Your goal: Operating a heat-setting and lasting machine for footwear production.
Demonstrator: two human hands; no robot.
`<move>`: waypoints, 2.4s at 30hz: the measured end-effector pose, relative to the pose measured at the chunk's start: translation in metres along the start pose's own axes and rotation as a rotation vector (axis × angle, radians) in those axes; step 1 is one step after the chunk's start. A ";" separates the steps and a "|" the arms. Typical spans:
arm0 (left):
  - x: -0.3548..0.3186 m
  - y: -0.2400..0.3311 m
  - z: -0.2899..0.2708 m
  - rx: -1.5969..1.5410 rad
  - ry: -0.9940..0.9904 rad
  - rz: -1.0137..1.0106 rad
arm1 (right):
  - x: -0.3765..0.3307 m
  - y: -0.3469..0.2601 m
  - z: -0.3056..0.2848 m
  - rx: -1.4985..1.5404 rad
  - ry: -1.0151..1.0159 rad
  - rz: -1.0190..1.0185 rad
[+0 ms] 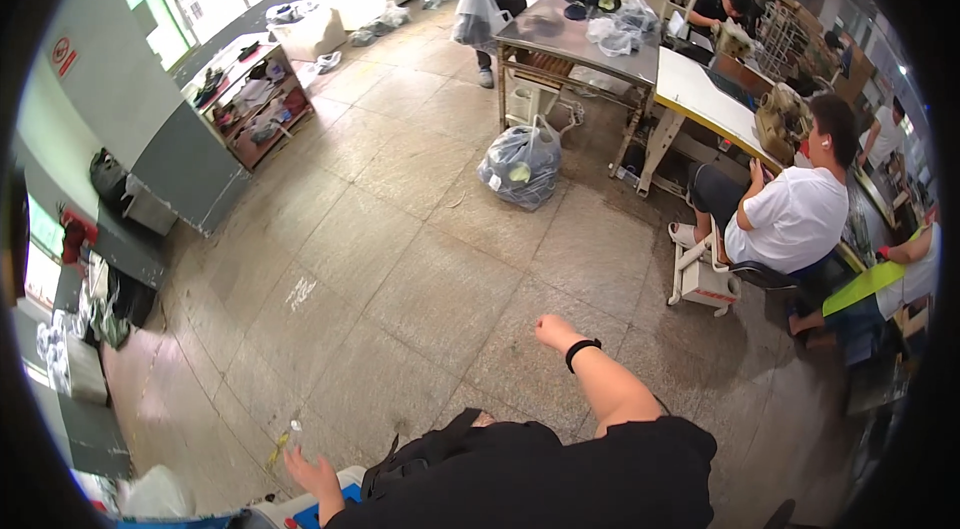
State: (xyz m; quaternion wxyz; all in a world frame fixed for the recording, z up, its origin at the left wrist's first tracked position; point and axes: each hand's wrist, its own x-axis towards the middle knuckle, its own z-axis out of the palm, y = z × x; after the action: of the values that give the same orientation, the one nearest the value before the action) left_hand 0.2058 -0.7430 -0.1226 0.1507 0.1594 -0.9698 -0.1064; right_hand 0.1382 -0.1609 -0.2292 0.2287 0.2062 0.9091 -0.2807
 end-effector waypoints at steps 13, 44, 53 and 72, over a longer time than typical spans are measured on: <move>0.235 0.208 0.195 -0.199 -0.447 0.559 | 0.097 -0.016 0.030 0.464 -0.026 0.211; 0.534 0.501 0.398 -0.014 -0.892 0.296 | 0.477 0.018 -0.204 0.375 -0.216 0.549; 0.567 0.654 0.438 0.006 -1.106 0.202 | 0.626 0.053 -0.365 0.685 0.231 0.386; 0.603 0.667 0.455 0.159 -1.144 0.190 | 0.567 0.098 -0.287 0.486 -0.066 0.632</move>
State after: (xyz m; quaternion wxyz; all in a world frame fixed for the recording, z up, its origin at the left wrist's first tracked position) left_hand -0.6727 -0.2587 -0.2205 -0.4005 -0.0004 -0.9120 -0.0883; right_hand -0.3577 0.2265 -0.3598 0.2775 0.5148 0.6999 -0.4100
